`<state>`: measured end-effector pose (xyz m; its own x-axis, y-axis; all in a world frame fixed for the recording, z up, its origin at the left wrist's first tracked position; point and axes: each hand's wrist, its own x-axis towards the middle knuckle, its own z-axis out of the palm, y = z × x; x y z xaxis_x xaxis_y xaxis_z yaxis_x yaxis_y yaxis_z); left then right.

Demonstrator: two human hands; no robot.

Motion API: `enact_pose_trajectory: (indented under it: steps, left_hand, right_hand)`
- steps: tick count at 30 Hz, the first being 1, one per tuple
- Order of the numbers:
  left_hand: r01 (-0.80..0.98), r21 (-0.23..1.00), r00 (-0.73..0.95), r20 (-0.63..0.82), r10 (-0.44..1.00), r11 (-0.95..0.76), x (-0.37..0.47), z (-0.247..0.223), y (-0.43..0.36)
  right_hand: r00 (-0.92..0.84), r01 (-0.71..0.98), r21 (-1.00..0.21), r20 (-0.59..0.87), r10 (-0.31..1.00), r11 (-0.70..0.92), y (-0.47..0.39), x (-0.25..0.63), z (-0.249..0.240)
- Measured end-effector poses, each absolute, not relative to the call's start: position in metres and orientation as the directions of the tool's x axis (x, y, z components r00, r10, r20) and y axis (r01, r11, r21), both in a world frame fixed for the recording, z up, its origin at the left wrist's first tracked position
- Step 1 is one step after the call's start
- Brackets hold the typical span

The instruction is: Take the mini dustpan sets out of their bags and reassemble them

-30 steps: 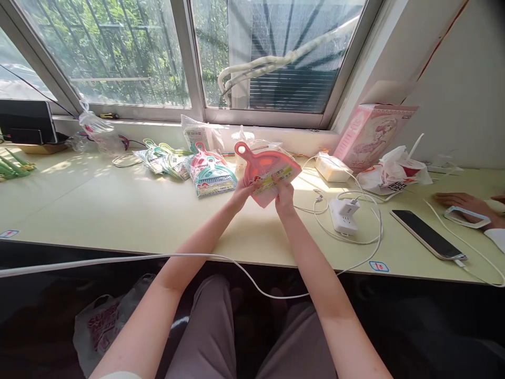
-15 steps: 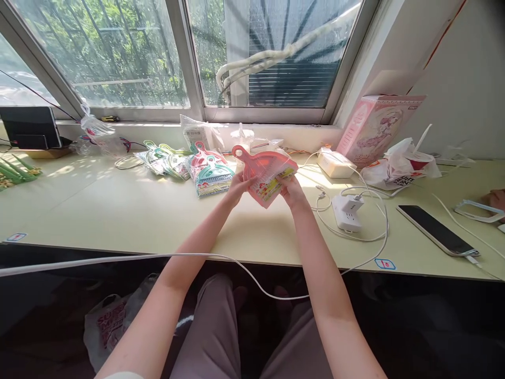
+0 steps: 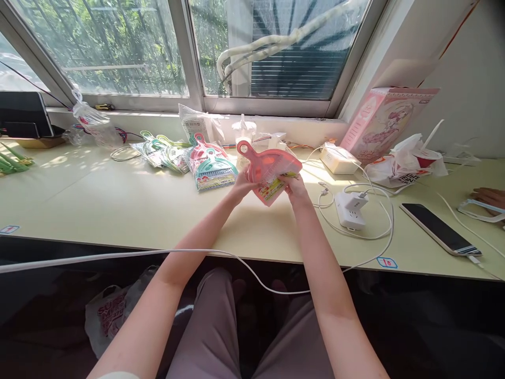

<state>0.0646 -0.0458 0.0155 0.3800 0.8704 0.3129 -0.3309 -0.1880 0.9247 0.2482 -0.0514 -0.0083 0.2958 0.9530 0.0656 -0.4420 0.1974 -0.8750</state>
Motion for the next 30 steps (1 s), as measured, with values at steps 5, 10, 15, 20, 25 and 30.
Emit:
enact_pose_trajectory:
  steps: [5, 10, 15, 20, 25, 30]
  left_hand:
    - [-0.347, 0.911, 0.299, 0.334, 0.894, -0.224, 0.069, 0.008, -0.043]
    - [-0.314, 0.92, 0.319, 0.336, 0.886, -0.236, 0.066, 0.005, -0.039]
    - [-0.304, 0.931, 0.395, 0.314, 0.863, -0.2, 0.067, 0.009, -0.044]
    - [-0.346, 0.912, 0.372, 0.348, 0.861, -0.22, 0.065, 0.013, -0.045]
    - [-0.319, 0.919, 0.328, 0.335, 0.883, -0.231, 0.057, 0.013, -0.039]
    - [-0.435, 0.882, 0.32, 0.338, 0.885, -0.179, 0.063, 0.013, -0.048]
  right_hand:
    - [0.332, -0.446, -0.856, 0.113, 0.937, 0.261, -0.054, 0.245, -0.003]
    - [0.424, -0.415, -0.87, 0.072, 0.903, 0.264, -0.053, 0.244, -0.006]
    - [0.495, -0.373, -0.883, 0.071, 0.866, 0.285, -0.055, 0.243, -0.007]
    - [0.459, -0.381, -0.854, 0.156, 0.875, 0.353, -0.059, 0.235, -0.004]
    - [0.348, -0.4, -0.853, 0.197, 0.917, 0.335, -0.061, 0.226, -0.008]
    - [0.395, -0.392, -0.859, 0.167, 0.903, 0.331, -0.064, 0.22, -0.007]
